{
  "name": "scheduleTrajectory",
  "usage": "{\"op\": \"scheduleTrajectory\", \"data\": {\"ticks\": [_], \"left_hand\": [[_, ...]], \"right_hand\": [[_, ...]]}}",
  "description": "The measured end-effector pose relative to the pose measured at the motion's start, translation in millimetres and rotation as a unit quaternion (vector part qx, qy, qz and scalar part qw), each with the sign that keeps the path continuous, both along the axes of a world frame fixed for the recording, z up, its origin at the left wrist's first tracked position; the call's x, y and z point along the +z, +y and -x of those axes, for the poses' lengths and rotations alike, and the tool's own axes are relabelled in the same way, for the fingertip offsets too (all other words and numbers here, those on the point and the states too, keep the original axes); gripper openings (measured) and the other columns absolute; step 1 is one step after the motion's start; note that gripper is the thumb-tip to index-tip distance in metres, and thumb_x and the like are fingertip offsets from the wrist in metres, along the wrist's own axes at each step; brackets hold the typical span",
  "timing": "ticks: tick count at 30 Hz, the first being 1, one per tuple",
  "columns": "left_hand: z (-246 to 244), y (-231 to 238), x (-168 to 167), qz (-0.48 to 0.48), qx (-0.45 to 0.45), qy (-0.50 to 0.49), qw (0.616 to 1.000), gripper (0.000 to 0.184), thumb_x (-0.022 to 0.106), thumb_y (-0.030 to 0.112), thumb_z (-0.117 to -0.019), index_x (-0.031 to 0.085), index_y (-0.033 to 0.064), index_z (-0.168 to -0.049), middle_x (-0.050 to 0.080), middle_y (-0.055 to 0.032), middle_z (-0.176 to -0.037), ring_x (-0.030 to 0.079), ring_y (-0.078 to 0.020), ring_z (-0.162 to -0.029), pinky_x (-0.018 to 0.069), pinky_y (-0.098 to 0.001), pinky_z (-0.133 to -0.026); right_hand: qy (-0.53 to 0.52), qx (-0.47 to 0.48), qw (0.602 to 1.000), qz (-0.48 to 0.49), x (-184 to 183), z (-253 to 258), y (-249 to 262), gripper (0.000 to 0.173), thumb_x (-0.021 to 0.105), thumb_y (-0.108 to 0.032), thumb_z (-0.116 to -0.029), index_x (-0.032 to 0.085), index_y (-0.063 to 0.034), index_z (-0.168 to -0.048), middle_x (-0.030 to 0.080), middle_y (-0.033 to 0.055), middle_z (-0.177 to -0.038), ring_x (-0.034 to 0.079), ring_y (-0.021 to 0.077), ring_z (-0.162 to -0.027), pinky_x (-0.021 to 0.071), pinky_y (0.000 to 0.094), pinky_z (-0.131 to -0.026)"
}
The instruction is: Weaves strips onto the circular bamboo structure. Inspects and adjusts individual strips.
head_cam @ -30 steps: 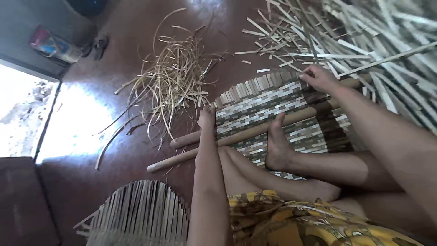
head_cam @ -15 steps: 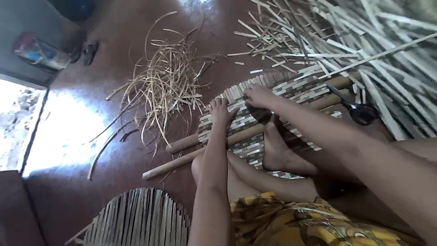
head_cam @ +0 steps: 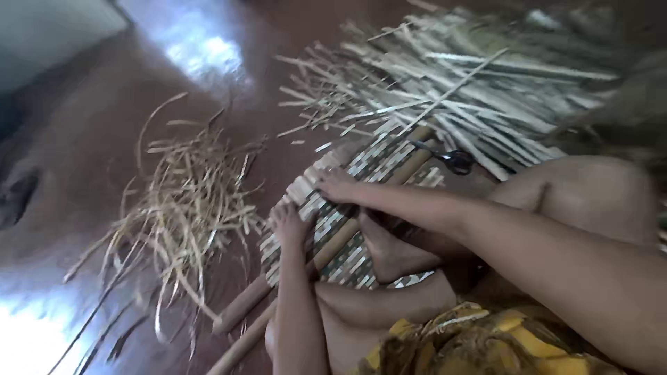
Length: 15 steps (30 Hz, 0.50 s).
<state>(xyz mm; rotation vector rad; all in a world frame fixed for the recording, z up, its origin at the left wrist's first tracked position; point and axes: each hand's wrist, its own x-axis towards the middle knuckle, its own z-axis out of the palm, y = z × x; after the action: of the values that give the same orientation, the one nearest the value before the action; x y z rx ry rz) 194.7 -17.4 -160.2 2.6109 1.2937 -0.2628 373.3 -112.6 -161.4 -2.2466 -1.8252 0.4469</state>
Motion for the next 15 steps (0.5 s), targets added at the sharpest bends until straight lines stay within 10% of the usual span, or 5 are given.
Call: {"op": "scheduleTrajectory", "data": {"ticks": [6,15], "left_hand": [[19,-10,26,-0.096,0.002,-0.252,0.963,0.049,0.066,0.041,-0.0966,0.066,0.0013,-0.126,0.059,-0.0310,-0.130,0.055,-0.0522,-0.122,0.0410,-0.0704,-0.099],[28,-1,18,-0.100,0.055,-0.334,0.935,0.029,0.060,0.021,-0.1019,0.068,-0.0033,-0.116,0.056,-0.0310,-0.125,0.065,-0.0387,-0.097,0.0548,-0.0506,-0.084]], "right_hand": [[0.002,0.032,0.975,-0.219,52,-91,-60,0.026,0.062,-0.011,-0.0994,0.072,-0.0043,-0.122,0.063,0.0206,-0.131,0.061,0.0381,-0.123,0.0486,0.0532,-0.106],[-0.031,-0.296,0.954,0.041,25,-281,-177,0.035,0.051,-0.012,-0.1049,0.064,-0.0075,-0.137,0.051,0.0213,-0.149,0.050,0.0452,-0.135,0.0412,0.0654,-0.108]]}}
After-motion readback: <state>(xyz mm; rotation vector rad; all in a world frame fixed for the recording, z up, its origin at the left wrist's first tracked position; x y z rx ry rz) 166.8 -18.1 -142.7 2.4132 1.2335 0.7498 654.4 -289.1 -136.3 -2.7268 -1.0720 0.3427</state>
